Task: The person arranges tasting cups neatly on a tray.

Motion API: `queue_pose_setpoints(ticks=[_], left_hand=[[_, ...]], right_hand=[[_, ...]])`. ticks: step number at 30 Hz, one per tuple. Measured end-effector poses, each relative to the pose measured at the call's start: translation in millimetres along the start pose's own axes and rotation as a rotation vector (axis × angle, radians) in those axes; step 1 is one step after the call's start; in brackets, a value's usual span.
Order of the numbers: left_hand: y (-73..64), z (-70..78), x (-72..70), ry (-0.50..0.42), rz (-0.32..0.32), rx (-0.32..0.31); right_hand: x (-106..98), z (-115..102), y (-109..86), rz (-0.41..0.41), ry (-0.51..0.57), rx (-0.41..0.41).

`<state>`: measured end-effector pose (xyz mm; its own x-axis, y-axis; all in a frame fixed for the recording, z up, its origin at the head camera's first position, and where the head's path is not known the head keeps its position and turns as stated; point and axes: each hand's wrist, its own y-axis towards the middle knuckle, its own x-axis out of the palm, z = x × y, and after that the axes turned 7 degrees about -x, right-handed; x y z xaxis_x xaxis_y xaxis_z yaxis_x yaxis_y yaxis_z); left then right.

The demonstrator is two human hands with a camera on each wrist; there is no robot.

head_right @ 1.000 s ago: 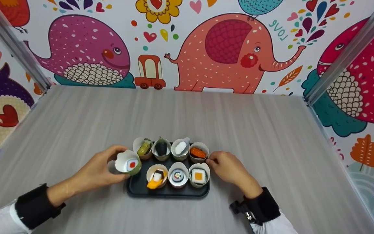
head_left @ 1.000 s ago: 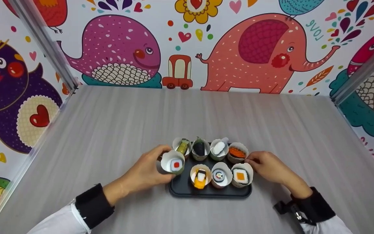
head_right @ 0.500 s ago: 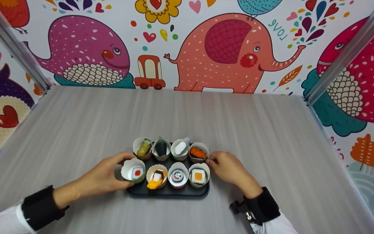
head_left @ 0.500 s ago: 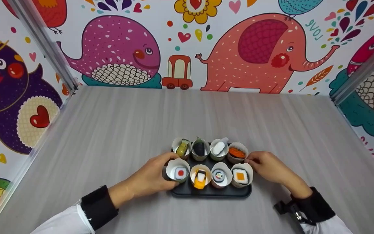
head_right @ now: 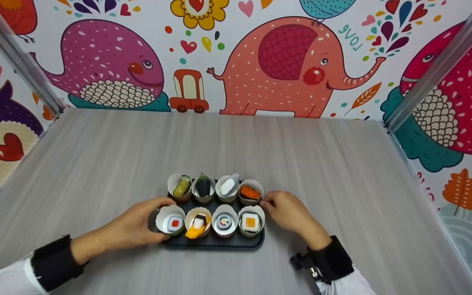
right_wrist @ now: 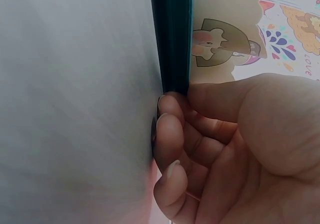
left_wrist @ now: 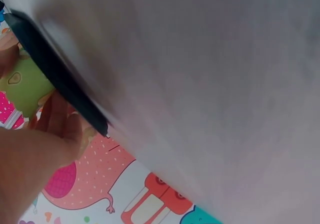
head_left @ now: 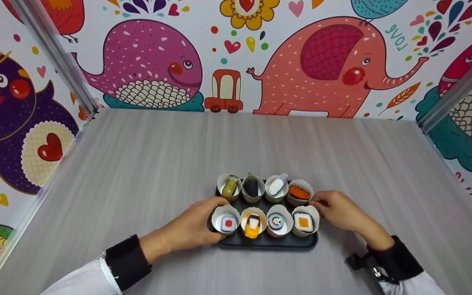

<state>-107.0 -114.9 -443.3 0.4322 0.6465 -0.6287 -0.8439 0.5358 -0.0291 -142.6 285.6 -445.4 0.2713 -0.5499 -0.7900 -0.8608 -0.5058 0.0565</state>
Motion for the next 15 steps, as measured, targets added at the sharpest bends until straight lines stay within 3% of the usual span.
queue_pose_setpoints(ticks=[10,15], left_hand=[[-1.7,2.6,0.0,0.044,0.002,-0.036],[-5.6,7.0,-6.4,0.04,0.03,-0.019]], right_hand=[[-0.1,1.2,0.7,-0.005,-0.004,0.004],[-2.8,1.0,-0.2,-0.015,-0.003,0.01]])
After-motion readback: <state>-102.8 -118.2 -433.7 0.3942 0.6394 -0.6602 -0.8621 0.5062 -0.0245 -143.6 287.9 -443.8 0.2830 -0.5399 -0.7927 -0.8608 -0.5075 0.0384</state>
